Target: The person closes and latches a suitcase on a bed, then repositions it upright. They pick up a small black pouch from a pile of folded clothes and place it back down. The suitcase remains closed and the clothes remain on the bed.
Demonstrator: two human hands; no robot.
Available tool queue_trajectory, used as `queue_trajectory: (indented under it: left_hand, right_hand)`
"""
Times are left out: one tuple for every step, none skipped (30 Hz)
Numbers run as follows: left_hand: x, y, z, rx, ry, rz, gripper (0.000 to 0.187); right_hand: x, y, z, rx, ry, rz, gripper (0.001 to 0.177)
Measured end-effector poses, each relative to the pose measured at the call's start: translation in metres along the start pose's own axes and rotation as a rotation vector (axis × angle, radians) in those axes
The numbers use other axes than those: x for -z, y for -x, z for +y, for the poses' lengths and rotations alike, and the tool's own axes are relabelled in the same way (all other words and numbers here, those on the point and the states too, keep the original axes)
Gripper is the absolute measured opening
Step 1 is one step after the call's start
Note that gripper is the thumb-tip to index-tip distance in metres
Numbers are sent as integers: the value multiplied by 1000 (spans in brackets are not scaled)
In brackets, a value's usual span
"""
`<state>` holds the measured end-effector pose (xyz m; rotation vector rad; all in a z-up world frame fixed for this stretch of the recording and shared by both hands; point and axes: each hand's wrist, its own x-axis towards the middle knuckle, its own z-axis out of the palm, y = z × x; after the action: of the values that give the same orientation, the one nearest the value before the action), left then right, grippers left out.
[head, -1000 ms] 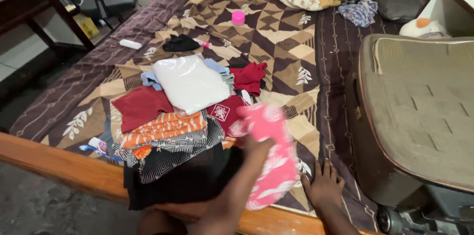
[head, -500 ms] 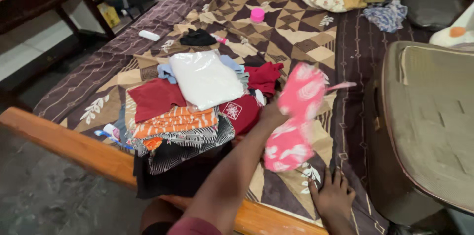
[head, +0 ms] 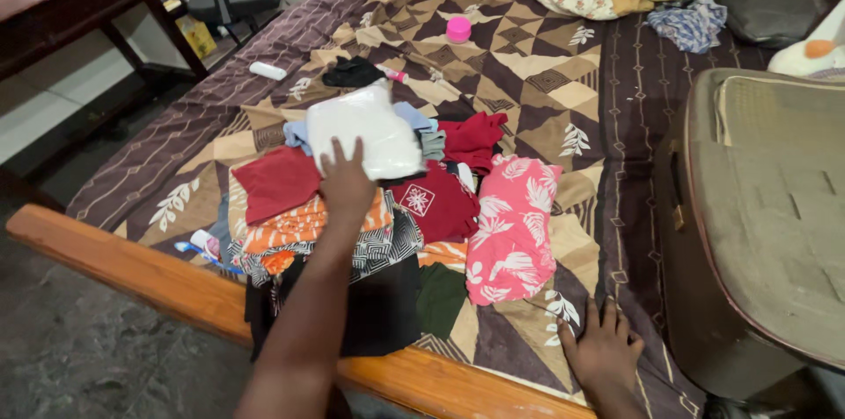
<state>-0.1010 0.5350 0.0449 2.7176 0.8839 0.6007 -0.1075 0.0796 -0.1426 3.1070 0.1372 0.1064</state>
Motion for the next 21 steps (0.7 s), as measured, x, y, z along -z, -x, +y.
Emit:
queue_trajectory:
  left_hand:
    - [3, -3, -6, -26, 36, 78, 72]
    - [8, -4, -13, 43, 233, 173, 67]
    - [14, -6, -14, 111, 435, 264, 62]
    - [19, -6, -10, 181, 637, 351, 58]
    - [25, -4, -3, 82, 747, 459, 58]
    - [31, -1, 7, -19, 856, 565, 59]
    - [36, 6, 17, -144, 820, 604, 60]
    - [39, 12, 30, -269, 783, 641, 62]
    - [39, 16, 50, -398, 751, 681, 64]
    - [35, 22, 70, -417, 739, 666, 68]
    - [28, 28, 89, -433, 726, 657, 72]
    - [17, 33, 111, -462, 660, 589, 76]
    - [2, 38, 130, -488, 585, 519, 80]
    - [-16, 41, 149, -553, 560, 439, 80]
    - [-35, 42, 164, -618, 529, 358, 80]
    - [-57, 46, 177, -602, 393, 193, 75]
    - [-78, 54, 183, -579, 256, 27, 72]
    - [-99, 65, 180, -557, 72, -217, 68]
    - [-119, 80, 174, -521, -110, -457, 65]
    - [-135, 96, 165, -541, -80, -437, 77]
    - [-149, 117, 153, -552, -49, -418, 90]
  right_hand:
    - [1, 1, 0, -1, 11, -5, 83]
    - [2, 2, 0, -2, 22, -10, 83]
    - [4, 2, 1, -1, 25, -21, 83]
    - [6, 2, 1, 0, 28, -32, 82]
    - [7, 2, 0, -1, 28, -41, 82]
    - [8, 0, 0, -1, 29, -31, 82]
    - [8, 2, -1, 2, 34, -28, 82]
    - [9, 6, -2, 5, 38, -26, 82]
    - [10, 6, -2, 5, 37, -19, 82]
    - [11, 7, -2, 5, 36, -12, 82]
    - [14, 5, -3, 10, 35, -2, 82]
    - [16, 3, -2, 4, 37, -2, 82]
    - [17, 4, -3, 3, 36, -8, 81]
    - [18, 4, -2, 2, 35, -15, 81]
    - [18, 5, -3, -1, 23, -18, 81]
    - [19, 5, -4, -4, 12, -22, 81]
    - [18, 6, -4, -5, 1, -28, 81]
    - [17, 7, -5, -12, -2, -30, 81]
    - [16, 6, -4, -17, -2, -31, 81]
    - [15, 5, -4, -22, -3, -32, 81]
    - [12, 4, -3, -13, -6, -16, 81]
